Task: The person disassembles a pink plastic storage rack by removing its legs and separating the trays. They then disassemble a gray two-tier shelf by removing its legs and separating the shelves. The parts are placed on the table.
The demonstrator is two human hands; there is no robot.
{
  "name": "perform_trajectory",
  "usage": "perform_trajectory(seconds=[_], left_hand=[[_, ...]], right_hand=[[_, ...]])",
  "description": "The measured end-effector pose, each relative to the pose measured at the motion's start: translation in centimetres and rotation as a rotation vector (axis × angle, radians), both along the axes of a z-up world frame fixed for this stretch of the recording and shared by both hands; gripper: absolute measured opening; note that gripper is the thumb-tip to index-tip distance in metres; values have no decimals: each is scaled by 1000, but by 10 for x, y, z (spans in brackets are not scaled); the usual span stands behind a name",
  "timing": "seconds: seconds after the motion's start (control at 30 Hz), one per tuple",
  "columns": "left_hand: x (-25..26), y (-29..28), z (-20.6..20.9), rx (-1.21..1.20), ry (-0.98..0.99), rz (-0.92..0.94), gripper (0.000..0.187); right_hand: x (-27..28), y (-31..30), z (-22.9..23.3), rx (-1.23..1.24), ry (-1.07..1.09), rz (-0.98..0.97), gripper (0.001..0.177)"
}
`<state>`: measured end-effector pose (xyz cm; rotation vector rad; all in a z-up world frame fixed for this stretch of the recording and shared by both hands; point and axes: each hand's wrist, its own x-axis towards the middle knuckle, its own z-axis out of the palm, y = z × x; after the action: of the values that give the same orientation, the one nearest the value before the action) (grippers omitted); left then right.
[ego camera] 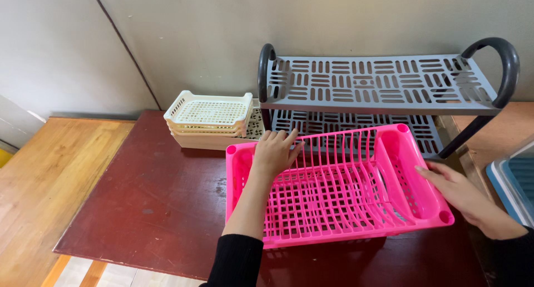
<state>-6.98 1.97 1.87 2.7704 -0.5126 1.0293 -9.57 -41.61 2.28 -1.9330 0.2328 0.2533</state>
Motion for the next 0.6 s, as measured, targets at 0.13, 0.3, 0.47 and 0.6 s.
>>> perform_trajectory(seconds=[0.13, 0.3, 0.47, 0.6], left_hand=[[-6, 19, 18, -16, -128, 253, 49], [-29, 64, 17, -464, 510, 745, 71], [-82, 94, 3, -918, 969, 476, 80], [-124, 89, 8, -1468, 1099, 320, 70]], right_hand=[[10, -12, -24, 199, 141, 3, 60], [8, -4, -29, 148, 239, -7, 60], [9, 4, -22, 264, 291, -36, 55], [14, 1, -20, 478, 380, -74, 50]])
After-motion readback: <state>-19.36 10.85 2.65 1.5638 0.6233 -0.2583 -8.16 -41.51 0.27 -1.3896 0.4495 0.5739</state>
